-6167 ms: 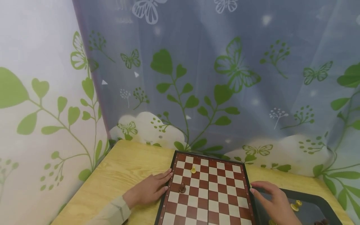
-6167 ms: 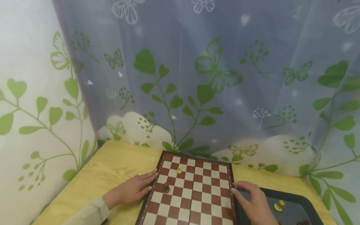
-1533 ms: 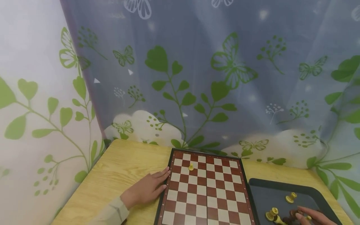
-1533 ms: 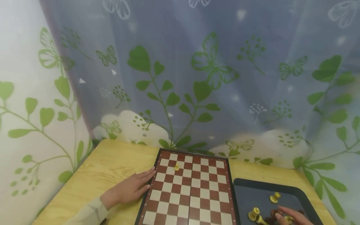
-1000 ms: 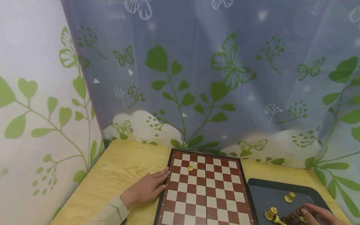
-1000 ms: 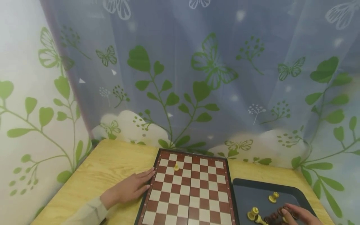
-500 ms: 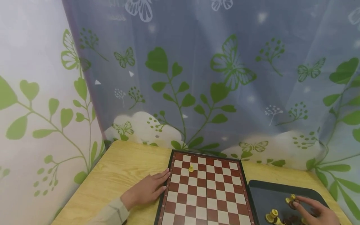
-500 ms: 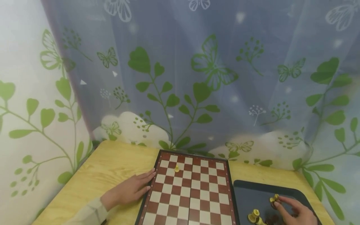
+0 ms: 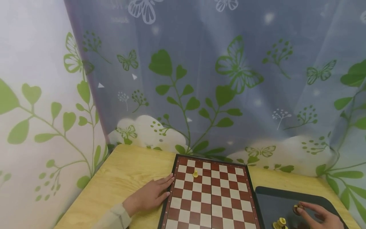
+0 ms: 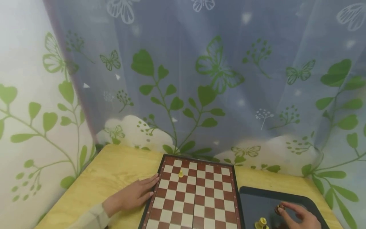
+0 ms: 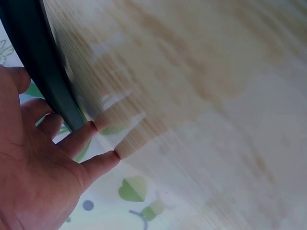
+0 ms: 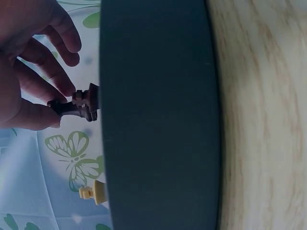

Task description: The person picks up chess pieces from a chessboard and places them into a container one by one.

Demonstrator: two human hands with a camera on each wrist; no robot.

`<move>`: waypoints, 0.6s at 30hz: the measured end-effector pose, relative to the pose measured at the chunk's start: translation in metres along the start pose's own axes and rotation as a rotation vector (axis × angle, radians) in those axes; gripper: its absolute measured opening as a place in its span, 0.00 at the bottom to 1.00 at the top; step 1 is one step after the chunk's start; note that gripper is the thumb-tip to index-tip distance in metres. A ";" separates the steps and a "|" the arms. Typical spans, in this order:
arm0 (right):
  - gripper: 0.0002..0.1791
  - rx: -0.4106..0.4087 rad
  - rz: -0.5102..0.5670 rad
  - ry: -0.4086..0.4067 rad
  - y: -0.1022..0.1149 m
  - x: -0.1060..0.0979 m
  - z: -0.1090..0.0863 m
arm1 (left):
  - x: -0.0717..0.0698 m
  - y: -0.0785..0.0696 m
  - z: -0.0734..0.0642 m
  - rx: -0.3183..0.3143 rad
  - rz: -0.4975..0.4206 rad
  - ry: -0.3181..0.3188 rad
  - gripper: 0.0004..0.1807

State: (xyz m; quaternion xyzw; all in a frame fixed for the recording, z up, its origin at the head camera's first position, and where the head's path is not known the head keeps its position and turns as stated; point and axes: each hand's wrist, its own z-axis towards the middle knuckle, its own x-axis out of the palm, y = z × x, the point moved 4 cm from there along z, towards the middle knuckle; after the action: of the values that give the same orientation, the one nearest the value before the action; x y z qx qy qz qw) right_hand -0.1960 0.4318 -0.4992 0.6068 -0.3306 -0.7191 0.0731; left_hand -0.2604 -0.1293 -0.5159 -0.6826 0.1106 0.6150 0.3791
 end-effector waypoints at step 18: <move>0.25 -0.069 0.004 0.028 0.008 0.001 -0.006 | 0.003 -0.001 -0.002 0.016 0.010 -0.026 0.31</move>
State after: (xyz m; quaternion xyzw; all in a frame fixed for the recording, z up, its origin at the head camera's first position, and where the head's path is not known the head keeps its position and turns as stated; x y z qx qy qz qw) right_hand -0.1934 0.4230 -0.4958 0.6132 -0.3059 -0.7214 0.1000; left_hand -0.2575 -0.1287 -0.5182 -0.6707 0.1141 0.6249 0.3829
